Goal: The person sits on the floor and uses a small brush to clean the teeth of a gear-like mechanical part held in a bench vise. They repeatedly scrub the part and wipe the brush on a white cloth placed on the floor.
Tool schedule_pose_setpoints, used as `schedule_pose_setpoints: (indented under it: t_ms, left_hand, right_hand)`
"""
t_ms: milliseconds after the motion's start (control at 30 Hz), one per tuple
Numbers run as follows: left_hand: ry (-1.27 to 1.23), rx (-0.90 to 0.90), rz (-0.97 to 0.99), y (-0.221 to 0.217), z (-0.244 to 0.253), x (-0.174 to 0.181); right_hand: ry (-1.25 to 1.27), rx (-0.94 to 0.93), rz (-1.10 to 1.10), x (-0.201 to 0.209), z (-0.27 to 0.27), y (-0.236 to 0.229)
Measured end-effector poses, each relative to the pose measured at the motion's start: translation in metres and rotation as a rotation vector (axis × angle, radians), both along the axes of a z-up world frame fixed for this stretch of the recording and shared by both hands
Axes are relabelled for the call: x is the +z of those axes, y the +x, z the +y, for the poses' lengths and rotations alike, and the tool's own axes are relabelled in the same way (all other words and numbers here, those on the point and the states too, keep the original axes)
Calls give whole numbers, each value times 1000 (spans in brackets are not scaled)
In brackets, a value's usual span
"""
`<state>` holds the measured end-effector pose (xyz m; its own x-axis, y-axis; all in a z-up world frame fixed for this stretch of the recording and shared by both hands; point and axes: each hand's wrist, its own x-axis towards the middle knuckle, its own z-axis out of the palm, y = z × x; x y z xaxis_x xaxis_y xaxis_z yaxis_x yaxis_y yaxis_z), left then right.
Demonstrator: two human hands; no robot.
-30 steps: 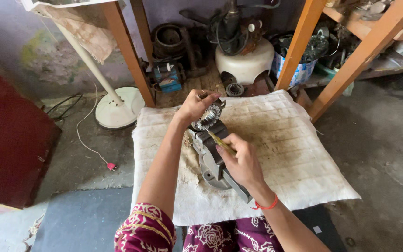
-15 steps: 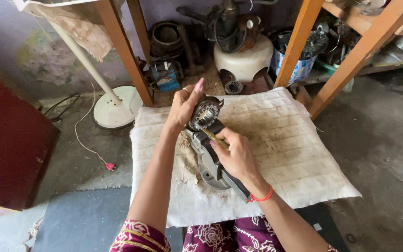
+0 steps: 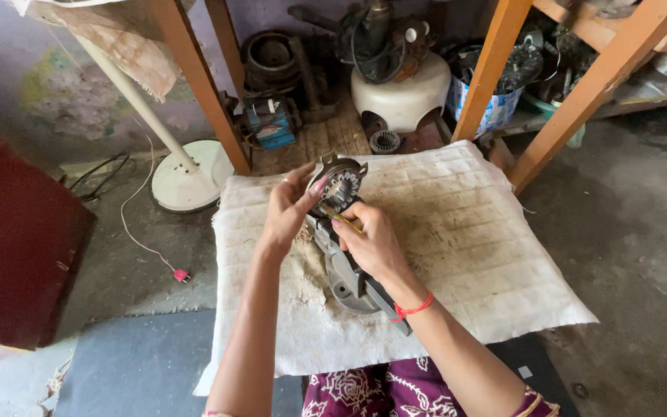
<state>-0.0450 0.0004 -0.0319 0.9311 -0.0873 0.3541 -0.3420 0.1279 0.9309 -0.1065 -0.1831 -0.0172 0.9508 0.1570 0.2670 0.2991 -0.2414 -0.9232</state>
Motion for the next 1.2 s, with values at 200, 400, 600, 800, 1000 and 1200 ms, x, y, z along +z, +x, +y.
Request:
schedule_pose_setpoints:
  t_ms: [200, 400, 600, 800, 1000, 1200]
  left_hand:
    - [-253, 117, -18, -28, -12, -32]
    - [-56, 365, 123, -21, -11, -30]
    - [-195, 263, -11, -21, -8, -40]
    - [-108, 226, -32, -17, -2, -40]
    - [-45, 248, 0, -24, -4, -29]
    - [64, 221, -43, -31, -2, -9]
  right_hand:
    - [-43, 35, -15, -2, -11, 7]
    - [-37, 40, -25, -4, -13, 8]
    - [-43, 53, -18, 1, -14, 5]
    - [-103, -14, -18, 3, -9, 4]
    - [-71, 9, -38, -3, -12, 5]
    - [149, 146, 133, -2, -15, 8]
